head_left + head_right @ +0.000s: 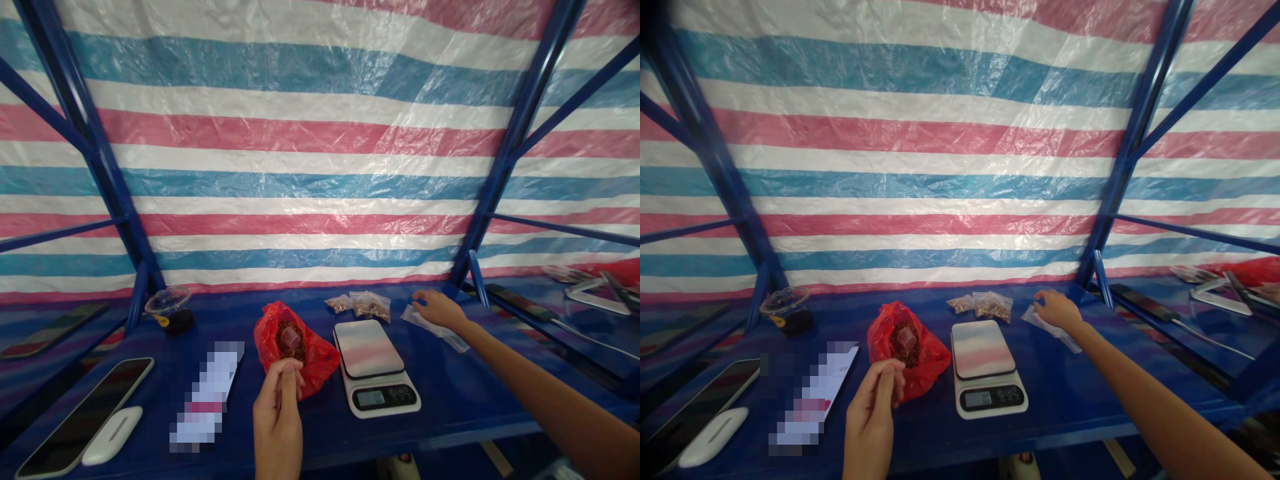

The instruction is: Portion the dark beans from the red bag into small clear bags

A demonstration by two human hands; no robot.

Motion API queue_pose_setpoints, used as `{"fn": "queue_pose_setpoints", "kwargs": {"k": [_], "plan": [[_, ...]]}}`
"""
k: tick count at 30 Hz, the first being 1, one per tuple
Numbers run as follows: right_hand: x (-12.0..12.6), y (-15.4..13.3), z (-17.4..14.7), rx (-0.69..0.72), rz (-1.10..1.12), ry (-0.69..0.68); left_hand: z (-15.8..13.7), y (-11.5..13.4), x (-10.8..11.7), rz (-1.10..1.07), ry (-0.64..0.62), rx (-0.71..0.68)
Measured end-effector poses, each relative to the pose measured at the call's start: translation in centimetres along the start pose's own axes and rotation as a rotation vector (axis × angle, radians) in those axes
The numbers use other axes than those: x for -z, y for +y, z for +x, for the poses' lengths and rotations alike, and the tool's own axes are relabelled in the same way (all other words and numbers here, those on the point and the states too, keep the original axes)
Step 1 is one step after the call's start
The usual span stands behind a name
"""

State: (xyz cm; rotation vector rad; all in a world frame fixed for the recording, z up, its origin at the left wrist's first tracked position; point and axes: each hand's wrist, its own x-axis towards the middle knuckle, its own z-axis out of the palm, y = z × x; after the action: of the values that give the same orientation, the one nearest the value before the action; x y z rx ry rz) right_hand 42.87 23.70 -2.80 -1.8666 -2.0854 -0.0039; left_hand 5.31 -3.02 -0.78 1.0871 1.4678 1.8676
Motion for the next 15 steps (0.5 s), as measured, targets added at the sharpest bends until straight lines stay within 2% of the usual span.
{"fn": "queue_pose_setpoints", "kwargs": {"k": [2,4,10,13,15], "plan": [[0.4,1.4,-0.5,0.009,-0.005,-0.112,-0.1,0.1,0.0,0.007,-0.004,-0.003],[0.6,1.9,-1.3,0.01,0.004,-0.145,-0.2,0.1,-0.2,0.011,-0.013,-0.006],[1.9,1.2,-2.9,-0.041,0.073,0.04,-0.4,-0.7,-0.5,0.039,-0.049,-0.026],[3.8,-0.5,-3.4,-0.043,0.318,0.166,-0.6,-0.9,-0.4,0.06,-0.084,-0.032],[5.2,-3.2,-4.4,0.028,0.575,0.255,-0.9,-0.7,-0.6,0.07,-0.131,-0.048]]}}
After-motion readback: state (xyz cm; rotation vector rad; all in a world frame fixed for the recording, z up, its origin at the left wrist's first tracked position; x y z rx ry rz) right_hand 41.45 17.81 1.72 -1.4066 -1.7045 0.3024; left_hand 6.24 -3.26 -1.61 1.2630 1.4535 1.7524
